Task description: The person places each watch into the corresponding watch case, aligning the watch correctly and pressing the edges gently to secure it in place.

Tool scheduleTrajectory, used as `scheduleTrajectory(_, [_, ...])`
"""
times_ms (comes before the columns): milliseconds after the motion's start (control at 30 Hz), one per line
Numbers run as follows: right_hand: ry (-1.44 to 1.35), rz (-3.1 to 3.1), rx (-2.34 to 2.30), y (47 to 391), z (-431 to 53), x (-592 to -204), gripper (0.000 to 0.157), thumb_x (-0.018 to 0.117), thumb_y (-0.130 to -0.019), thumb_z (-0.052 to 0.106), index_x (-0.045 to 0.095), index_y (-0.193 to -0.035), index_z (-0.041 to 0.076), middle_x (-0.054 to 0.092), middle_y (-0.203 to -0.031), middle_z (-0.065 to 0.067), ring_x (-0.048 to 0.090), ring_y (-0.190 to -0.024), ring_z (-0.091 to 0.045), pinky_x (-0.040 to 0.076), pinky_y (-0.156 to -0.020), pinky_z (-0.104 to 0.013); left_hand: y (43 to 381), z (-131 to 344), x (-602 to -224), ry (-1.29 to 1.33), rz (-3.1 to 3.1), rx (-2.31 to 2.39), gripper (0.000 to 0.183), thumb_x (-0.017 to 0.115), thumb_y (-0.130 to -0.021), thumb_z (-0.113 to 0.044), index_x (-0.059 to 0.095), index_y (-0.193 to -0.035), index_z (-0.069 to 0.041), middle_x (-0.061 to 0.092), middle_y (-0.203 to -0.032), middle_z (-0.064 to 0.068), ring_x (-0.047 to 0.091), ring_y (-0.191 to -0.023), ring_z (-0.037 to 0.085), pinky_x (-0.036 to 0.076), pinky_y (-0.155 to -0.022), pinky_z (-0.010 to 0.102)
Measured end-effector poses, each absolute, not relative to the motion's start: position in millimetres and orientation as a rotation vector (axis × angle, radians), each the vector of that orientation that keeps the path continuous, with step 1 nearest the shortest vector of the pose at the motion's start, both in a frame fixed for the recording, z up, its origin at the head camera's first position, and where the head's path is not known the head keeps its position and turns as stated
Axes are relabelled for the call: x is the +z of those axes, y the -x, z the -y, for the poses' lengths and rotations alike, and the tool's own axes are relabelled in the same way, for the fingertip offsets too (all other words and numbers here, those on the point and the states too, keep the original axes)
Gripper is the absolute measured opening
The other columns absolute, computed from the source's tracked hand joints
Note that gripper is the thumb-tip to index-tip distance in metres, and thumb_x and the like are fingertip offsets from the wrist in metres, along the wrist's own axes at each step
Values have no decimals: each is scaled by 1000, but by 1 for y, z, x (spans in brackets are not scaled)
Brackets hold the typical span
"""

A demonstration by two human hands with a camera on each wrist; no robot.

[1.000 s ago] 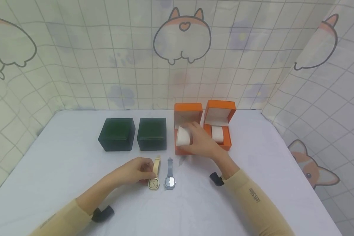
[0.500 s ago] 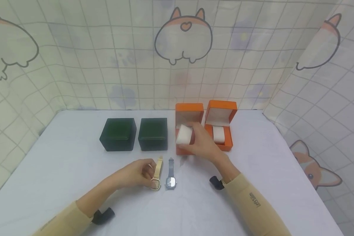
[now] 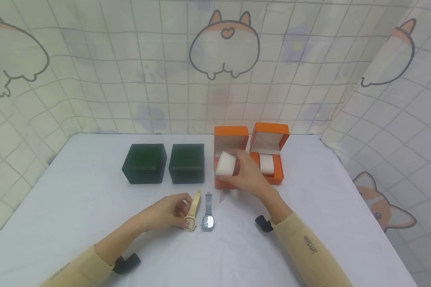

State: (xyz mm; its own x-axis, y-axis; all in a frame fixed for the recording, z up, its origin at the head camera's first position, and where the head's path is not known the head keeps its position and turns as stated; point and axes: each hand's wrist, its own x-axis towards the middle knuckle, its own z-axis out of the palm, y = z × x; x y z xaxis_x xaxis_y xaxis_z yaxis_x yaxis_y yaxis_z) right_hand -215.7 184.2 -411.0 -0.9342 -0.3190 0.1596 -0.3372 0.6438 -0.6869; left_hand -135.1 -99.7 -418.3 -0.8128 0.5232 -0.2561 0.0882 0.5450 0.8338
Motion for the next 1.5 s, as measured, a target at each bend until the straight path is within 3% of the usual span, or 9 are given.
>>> scheduleTrajectory(333, [-550,2822,1202,216,-185,-414,78,89,-83,28,45,-145,10,50,-140,-11,50,-123,-33,49,-102,-55,134,99,-416,-452,-2316,1230,40,84,-83,-1,65,-118,-8,65,-91,0,61,-83,16,55,-68,28])
scheduleTrajectory(600, [-574,2802,1265,215,-186,-413,79,90,-82,28,46,-146,12,51,-141,-9,52,-120,-32,55,-96,-47,138,102,-420,-465,-2349,1275,40,85,-83,-5,70,-120,-7,68,-93,-2,64,-85,16,56,-73,30])
scheduleTrajectory(967, [-542,2818,1311,214,-187,-414,79,88,-84,23,44,-149,12,51,-142,-11,55,-118,-34,55,-95,-47,140,104,-422,-476,-2387,1290,41,86,-83,-8,72,-122,-9,68,-92,-5,62,-87,16,54,-77,32])
scheduleTrajectory(1333, [-651,2834,1332,213,-192,-412,75,83,-88,15,42,-151,9,47,-148,-13,49,-131,-35,44,-107,-57,140,104,-418,-463,-2412,1311,42,84,-86,-7,71,-126,-9,67,-95,-5,62,-91,16,54,-80,33])
scheduleTrajectory(1500, [-668,2835,1344,212,-193,-413,75,84,-88,17,44,-151,12,47,-149,-9,48,-133,-33,45,-107,-56,140,103,-417,-456,-2419,1329,43,83,-86,-6,70,-127,-8,68,-95,-4,62,-91,16,54,-81,33])
